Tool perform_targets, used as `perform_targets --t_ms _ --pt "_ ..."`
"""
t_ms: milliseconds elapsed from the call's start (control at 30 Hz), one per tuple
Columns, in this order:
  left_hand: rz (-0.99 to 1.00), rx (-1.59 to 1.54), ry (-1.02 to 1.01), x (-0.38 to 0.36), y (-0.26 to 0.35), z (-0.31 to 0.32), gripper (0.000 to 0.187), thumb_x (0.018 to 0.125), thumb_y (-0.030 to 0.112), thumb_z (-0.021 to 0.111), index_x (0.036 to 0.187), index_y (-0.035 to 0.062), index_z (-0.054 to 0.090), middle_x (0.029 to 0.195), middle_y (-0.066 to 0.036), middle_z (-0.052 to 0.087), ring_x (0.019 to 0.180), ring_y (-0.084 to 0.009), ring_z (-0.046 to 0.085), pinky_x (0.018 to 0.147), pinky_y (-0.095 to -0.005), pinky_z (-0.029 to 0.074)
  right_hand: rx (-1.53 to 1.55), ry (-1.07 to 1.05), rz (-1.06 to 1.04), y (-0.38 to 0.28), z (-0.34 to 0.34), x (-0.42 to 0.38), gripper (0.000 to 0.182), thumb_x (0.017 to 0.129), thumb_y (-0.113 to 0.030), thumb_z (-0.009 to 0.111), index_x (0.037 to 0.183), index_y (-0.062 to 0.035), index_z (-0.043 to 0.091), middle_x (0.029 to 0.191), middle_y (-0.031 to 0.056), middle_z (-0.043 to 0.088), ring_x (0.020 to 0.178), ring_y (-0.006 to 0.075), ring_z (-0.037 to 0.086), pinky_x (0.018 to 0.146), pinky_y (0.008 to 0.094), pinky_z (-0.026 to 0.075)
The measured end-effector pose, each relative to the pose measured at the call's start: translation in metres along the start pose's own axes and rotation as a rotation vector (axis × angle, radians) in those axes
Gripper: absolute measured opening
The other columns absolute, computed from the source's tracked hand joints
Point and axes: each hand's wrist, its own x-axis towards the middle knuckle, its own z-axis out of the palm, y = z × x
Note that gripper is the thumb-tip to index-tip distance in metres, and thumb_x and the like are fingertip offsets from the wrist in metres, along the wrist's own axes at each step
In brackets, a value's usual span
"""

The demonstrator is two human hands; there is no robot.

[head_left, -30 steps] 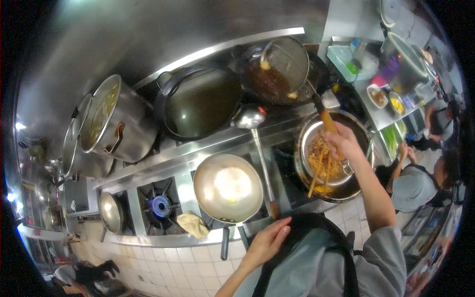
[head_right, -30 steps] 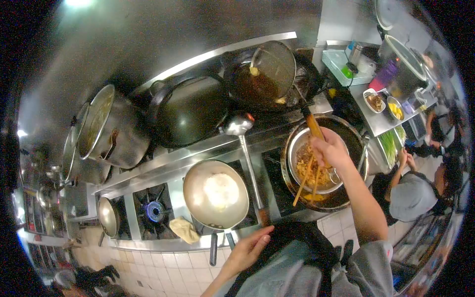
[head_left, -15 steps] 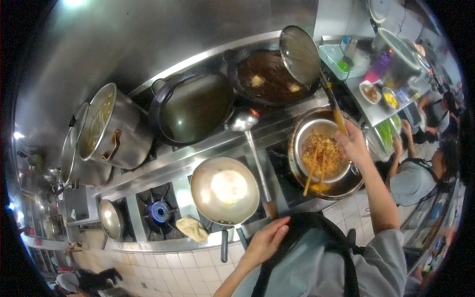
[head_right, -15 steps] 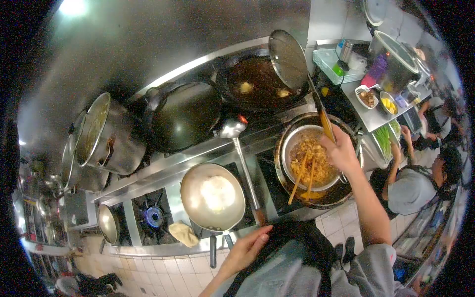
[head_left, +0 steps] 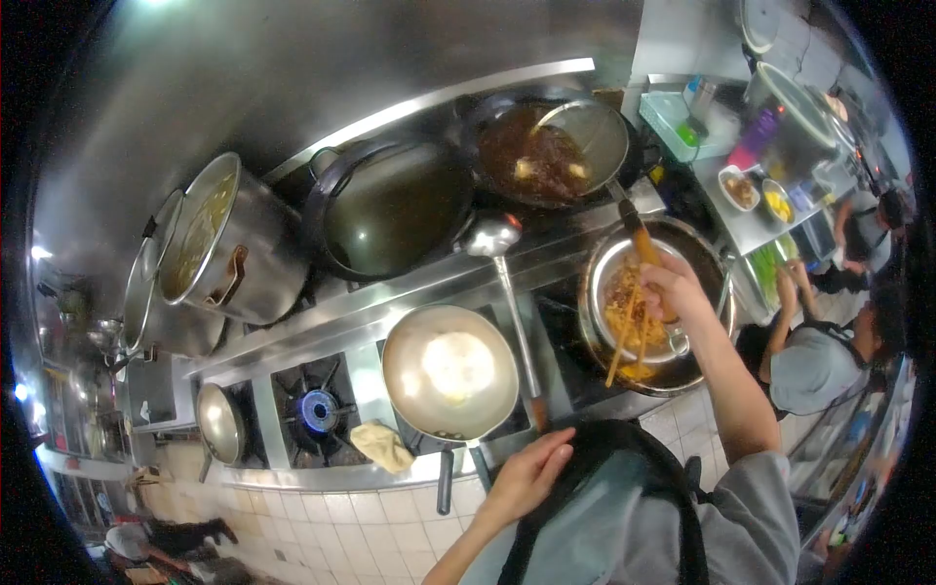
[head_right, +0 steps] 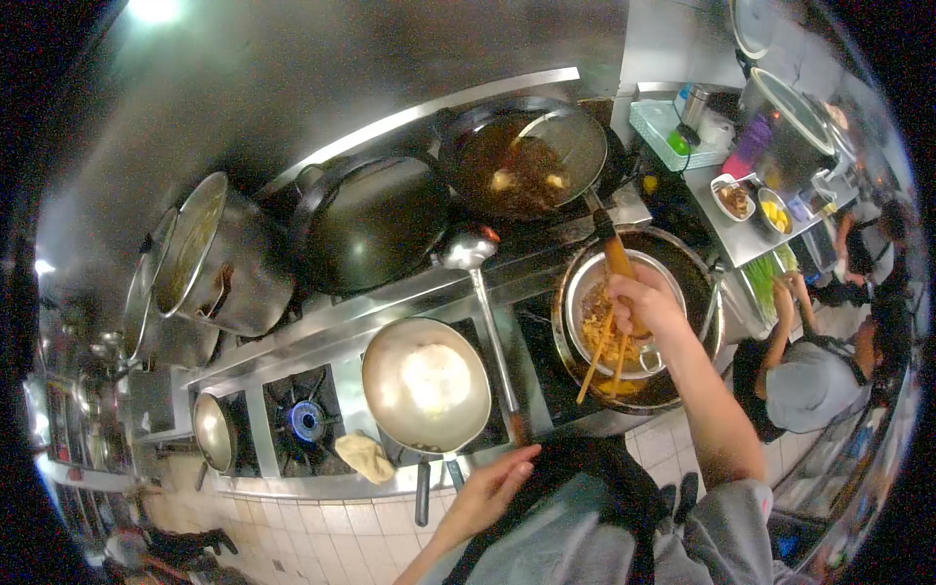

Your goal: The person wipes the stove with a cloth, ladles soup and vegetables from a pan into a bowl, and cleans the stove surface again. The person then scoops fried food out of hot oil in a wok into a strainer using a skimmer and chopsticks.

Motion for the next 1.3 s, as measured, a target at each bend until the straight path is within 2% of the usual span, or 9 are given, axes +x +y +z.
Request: perform_targets --t_ms 133,233,333,633,767,833,1000,1267,1300 --pt "-0.028 -0.04 -0.001 0.0 0.002 -0.001 0.037 0.102 0.027 0.057 0.132 0.0052 0.06 0.125 -0.019 0.065 0.109 -0.0282 0.066 0.092 -0.0329 0.05 0.139 -0.082 0.009 0.002 0.012 0.007 0.026 0.092 -0.01 0.061 0.116 -0.0012 0.056 0.073 0.0021 0.051 0.054 0.0088 0.047 0.042 0.0242 0.035" --pt "-0.027 -0.038 0.007 0.0 0.0 -0.001 0.037 0.103 0.026 0.057 0.133 0.0052 0.06 0.124 -0.018 0.065 0.107 -0.027 0.067 0.091 -0.0325 0.05 0.176 -0.136 0.051 0.003 0.014 0.011 0.036 0.094 -0.008 0.057 0.128 0.0029 0.051 0.083 0.0051 0.055 0.056 0.0074 0.047 0.039 0.0215 0.034" --pt "-0.067 -0.071 0.004 0.0 0.0 0.0 0.037 0.103 0.027 0.057 0.133 0.0052 0.06 0.125 -0.017 0.065 0.106 -0.0263 0.067 0.09 -0.0318 0.05 0.205 -0.12 0.06 0.002 0.021 0.01 0.03 0.093 -0.012 0.061 0.12 -0.0009 0.054 0.077 0.0029 0.053 0.054 0.0083 0.046 0.041 0.0235 0.035" --pt "-0.028 -0.036 0.015 0.001 0.002 0.0 0.038 0.103 0.028 0.056 0.133 0.0055 0.059 0.125 -0.017 0.065 0.106 -0.0259 0.067 0.09 -0.0319 0.051 -0.199 -0.062 -0.095 0.0 0.027 -0.004 0.016 0.095 -0.012 0.06 0.106 -0.0029 0.054 0.075 0.0023 0.054 0.047 0.0098 0.048 0.04 0.0253 0.038" --pt "-0.029 -0.033 0.007 0.002 0.005 0.0 0.038 0.103 0.027 0.056 0.133 0.005 0.059 0.125 -0.018 0.065 0.106 -0.0261 0.067 0.09 -0.0318 0.051 -0.303 -0.075 -0.151 0.001 0.021 -0.007 0.021 0.095 -0.011 0.059 0.114 -0.0021 0.054 0.073 0.0007 0.052 0.046 0.0081 0.046 0.039 0.0252 0.037" --pt "-0.106 -0.06 -0.048 0.001 0.006 0.0 0.04 0.105 0.032 0.052 0.139 0.0106 0.057 0.132 -0.013 0.063 0.113 -0.0173 0.061 0.097 -0.0315 0.049 -0.335 -0.069 -0.161 0.0 0.022 -0.011 0.025 0.095 -0.01 0.059 0.119 -0.002 0.054 0.072 0.0001 0.051 0.045 0.0074 0.045 0.039 0.025 0.037" --pt "-0.092 -0.052 -0.046 -0.001 0.0 0.003 0.041 0.105 0.032 0.052 0.14 0.0117 0.057 0.132 -0.012 0.063 0.113 -0.016 0.06 0.097 -0.0313 0.049 -0.391 -0.023 -0.207 0.002 0.025 -0.018 0.043 0.096 -0.011 0.059 0.138 -0.0048 0.05 0.073 -0.0009 0.054 0.046 0.0058 0.045 0.04 0.0241 0.036" --pt "-0.156 -0.037 -0.072 0.001 0.013 0.002 0.04 0.105 0.032 0.052 0.14 0.0131 0.056 0.128 -0.012 0.065 0.113 -0.0166 0.06 0.098 -0.0316 0.048 -0.402 -0.048 -0.226 -0.002 0.035 -0.03 0.046 0.096 -0.012 0.059 0.14 -0.0051 0.049 0.076 -0.0016 0.055 0.047 0.0057 0.046 0.042 0.0242 0.037" --pt "-0.135 -0.04 -0.054 0.001 0.013 0.003 0.039 0.104 0.03 0.053 0.138 0.0094 0.057 0.128 -0.015 0.064 0.11 -0.021 0.064 0.094 -0.0315 0.049 -0.406 -0.067 -0.203 0.0 0.034 -0.029 0.045 0.096 -0.012 0.059 0.14 -0.0048 0.049 0.077 -0.0015 0.057 0.048 0.0051 0.046 0.041 0.0238 0.036"
